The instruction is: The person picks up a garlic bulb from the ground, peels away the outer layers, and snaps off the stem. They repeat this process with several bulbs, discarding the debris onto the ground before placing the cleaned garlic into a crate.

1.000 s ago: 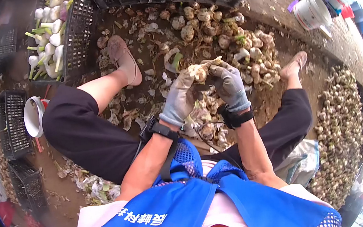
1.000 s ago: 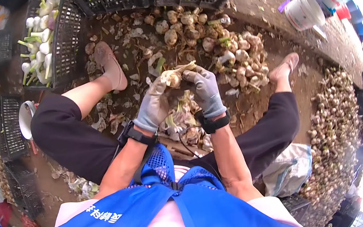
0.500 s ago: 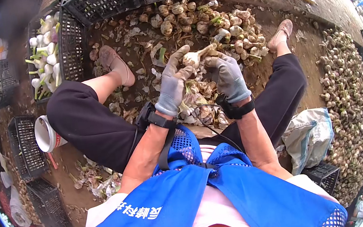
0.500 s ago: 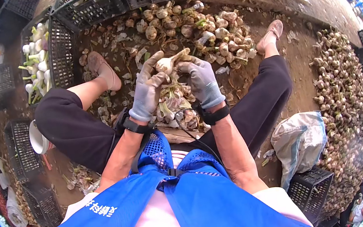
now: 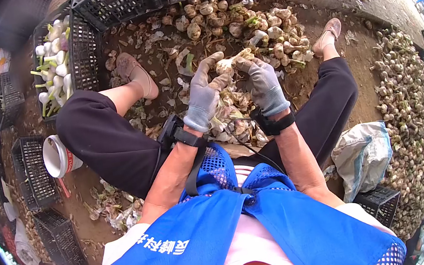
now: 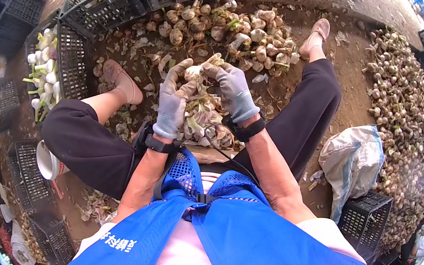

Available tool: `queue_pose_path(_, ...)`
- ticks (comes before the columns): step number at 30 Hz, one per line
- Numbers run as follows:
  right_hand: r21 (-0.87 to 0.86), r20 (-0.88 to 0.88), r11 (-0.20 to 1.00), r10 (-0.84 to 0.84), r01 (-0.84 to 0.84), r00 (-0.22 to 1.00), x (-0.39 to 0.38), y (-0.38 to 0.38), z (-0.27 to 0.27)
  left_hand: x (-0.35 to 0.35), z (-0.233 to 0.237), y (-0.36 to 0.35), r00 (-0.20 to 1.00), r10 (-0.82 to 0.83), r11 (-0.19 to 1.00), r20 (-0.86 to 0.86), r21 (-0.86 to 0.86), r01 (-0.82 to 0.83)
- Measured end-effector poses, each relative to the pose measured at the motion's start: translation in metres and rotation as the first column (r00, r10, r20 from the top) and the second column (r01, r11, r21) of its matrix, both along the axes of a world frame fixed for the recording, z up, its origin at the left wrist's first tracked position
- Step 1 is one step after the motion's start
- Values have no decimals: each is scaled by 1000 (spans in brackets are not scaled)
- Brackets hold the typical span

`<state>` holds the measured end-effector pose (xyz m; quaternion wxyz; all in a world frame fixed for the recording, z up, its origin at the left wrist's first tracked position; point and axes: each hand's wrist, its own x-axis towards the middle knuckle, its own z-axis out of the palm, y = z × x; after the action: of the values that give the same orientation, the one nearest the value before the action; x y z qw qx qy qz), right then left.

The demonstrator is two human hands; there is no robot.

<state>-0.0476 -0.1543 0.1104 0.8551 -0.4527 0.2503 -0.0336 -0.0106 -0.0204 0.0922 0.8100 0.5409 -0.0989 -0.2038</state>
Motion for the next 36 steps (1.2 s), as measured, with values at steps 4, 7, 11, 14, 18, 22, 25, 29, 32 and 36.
queue_pose_path(4, 70, 32, 997, 14, -16, 999, 1, -2, -3, 0, 2, -1, 999, 7, 999, -33, -35, -8)
queue_pose_path(7, 59, 27, 998, -5, 4, 1000, 3, 0, -3, 0, 0, -1, 1000, 5, 1000, 24, 16, -6)
queue_pose_path(11, -13, 99, 999, 48, -47, 994, 4, -3, -5, -1, -3, -1, 1000, 6, 999, 25, 35, -7)
queue_pose_path(14, -52, 112, 992, 117, -112, 987, 5, -12, -16, -3, -1, 0, 999, 9, 1000, -47, 13, -9)
queue_pose_path(18, 47, 129, 986, 153, -160, 980, 1, -14, -12, 1, -7, 0, 995, 14, 997, -98, -71, -21)
queue_pose_path(22, 108, 127, 982, 139, -153, 982, -2, -14, 1, 3, -7, 0, 995, -12, 994, -97, -110, 1)
queue_pose_path(25, 0, 89, 990, 144, -144, 986, -2, -17, -4, 2, -2, -1, 996, -4, 999, 84, 40, 1)
queue_pose_path(29, -236, 300, 971, 101, -29, 949, -1, -12, -42, 1, -8, 1, 667, -41, 893, 744, 327, -310)
queue_pose_path(32, -138, 153, 985, 122, -101, 981, 1, -2, -28, 2, -21, 1, 998, 60, 998, -29, -13, -60)
queue_pose_path(36, -521, 134, 850, 177, -82, 975, 12, 16, -41, 8, -33, 5, 685, 23, 964, -728, -165, -208)
